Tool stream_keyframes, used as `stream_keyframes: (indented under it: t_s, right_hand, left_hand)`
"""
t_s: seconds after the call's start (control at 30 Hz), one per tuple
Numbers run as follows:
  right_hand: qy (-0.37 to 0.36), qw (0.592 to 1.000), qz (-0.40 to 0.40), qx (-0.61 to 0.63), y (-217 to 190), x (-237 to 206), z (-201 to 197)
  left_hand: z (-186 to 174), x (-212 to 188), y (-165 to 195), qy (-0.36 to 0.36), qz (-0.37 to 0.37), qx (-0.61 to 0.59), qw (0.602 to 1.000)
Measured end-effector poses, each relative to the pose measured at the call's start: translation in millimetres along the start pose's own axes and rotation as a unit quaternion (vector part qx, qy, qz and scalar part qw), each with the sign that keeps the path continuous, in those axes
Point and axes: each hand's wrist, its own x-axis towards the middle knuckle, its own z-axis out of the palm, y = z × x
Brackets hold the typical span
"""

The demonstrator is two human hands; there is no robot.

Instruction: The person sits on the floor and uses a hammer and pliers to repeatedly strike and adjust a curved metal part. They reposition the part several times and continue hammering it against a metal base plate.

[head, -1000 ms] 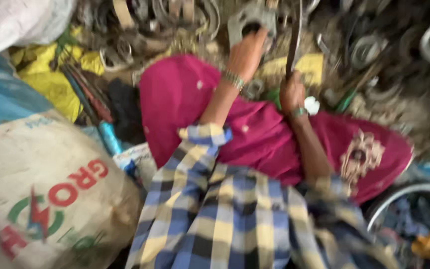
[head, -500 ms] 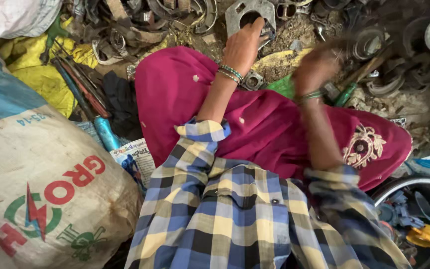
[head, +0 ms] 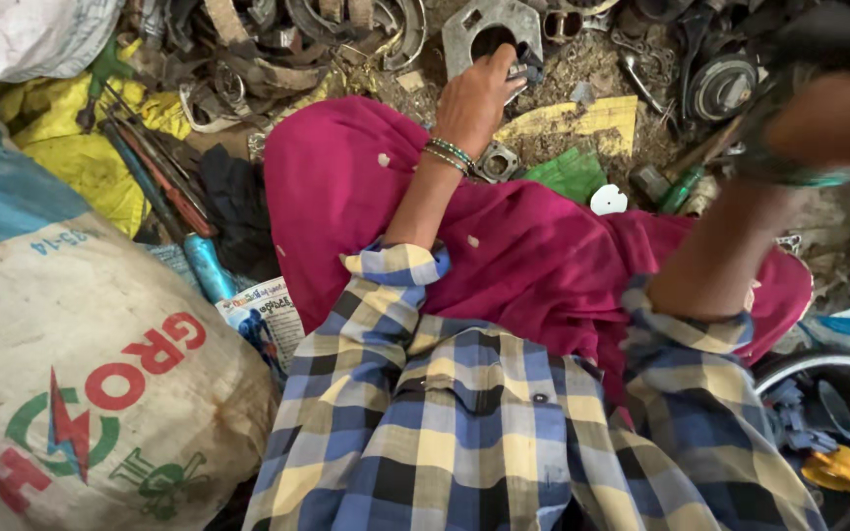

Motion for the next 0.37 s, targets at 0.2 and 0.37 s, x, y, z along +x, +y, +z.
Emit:
stream_keyframes:
  t_s: [0.2,0.37]
  right_hand:
    - [-0.509,0.831,0.028,-0.224,-31.7,-188.0,56.3]
    - [-0.295,0.945,-0.022,-0.138,18.3,-153.6,39.6]
  left_hand:
    - [6.9,2.4,-1.8,-0.012,0.004,-0.001,1.000]
    - [2.4,-15.1,6.4,-0.037,-0.052,0.004,0.998]
